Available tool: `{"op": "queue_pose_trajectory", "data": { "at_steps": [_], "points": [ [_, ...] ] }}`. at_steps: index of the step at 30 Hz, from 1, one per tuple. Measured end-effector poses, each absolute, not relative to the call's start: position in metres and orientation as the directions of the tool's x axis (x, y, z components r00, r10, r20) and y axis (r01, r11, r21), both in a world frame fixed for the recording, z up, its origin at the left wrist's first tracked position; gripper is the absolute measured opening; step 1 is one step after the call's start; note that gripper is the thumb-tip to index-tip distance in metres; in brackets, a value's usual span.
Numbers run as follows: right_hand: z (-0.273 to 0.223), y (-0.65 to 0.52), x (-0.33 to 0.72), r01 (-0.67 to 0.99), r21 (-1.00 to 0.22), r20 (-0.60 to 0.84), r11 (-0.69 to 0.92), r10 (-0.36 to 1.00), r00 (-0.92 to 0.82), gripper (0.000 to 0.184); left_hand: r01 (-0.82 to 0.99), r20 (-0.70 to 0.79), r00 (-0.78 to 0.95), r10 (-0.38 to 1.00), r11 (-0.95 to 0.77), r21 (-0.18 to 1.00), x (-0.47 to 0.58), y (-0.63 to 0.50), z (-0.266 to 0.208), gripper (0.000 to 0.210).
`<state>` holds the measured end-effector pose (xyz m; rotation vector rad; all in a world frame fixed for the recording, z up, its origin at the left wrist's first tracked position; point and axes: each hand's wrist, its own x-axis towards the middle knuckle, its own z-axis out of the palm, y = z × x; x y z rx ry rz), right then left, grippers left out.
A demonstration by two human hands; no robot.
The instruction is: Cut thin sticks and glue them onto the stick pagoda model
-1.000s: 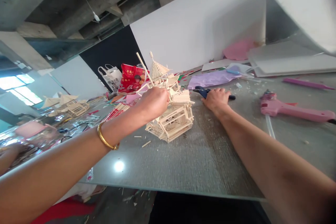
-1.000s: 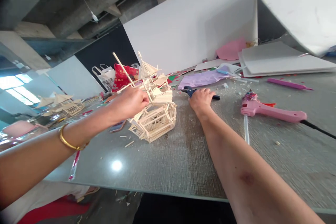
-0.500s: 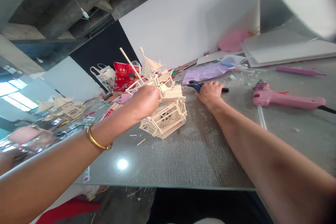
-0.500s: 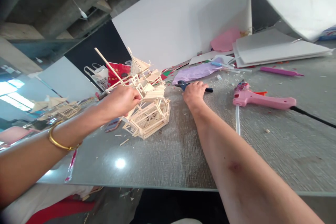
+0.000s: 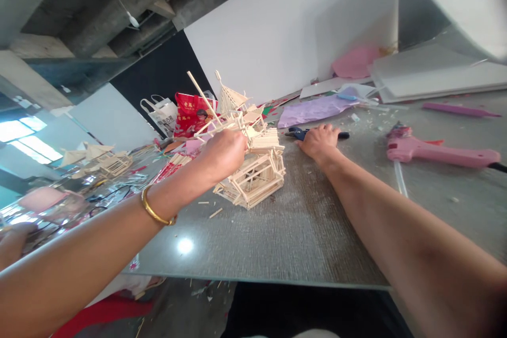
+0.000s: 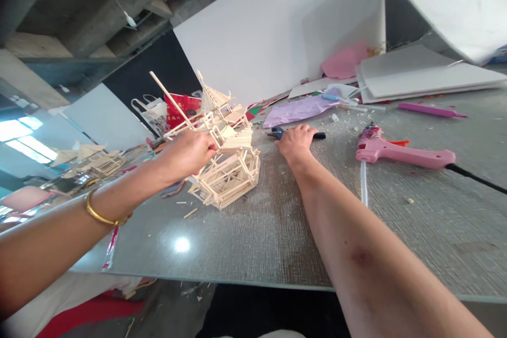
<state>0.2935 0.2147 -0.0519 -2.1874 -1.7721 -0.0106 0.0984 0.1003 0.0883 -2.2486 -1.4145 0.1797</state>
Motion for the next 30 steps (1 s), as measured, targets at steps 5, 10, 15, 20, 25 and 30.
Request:
{"op": "queue_pose_trajectory", "data": {
  "at_steps": [5,10,15,20,25,30],
  "points": [
    [-0.051,0.214,0.293,0.958,-0.213,0.202,-0.194,0.95,0.238,0.062,0.814,0.134,0.471,0.872,-0.37,-0.448,0.099,0.099,0.087,0.026],
    [-0.05,0.214,0.292,0.96,-0.183,0.166,-0.212,0.956,0.242,0.061,0.807,0.136,0.478,0.868,-0.373,-0.457,0.1,0.096,0.086,0.027],
    [-0.049,0.214,0.291,0.96,-0.153,0.13,-0.234,0.958,0.254,0.064,0.81,0.148,0.464,0.873,-0.35,-0.47,0.099,0.093,0.085,0.029],
    [-0.046,0.212,0.289,0.96,-0.132,0.123,-0.246,0.957,0.262,0.063,0.82,0.178,0.466,0.867,-0.348,-0.454,0.096,0.093,0.08,0.029],
    [-0.022,0.201,0.292,0.974,-0.119,0.16,-0.19,0.965,0.208,0.044,0.849,0.288,0.478,0.83,-0.351,-0.395,0.089,0.092,0.076,0.027],
    [0.03,0.179,0.342,0.987,-0.092,0.15,-0.135,0.977,0.148,0.03,0.859,0.411,0.512,0.754,-0.439,-0.265,0.094,0.062,0.084,0.022]
  ]
}}
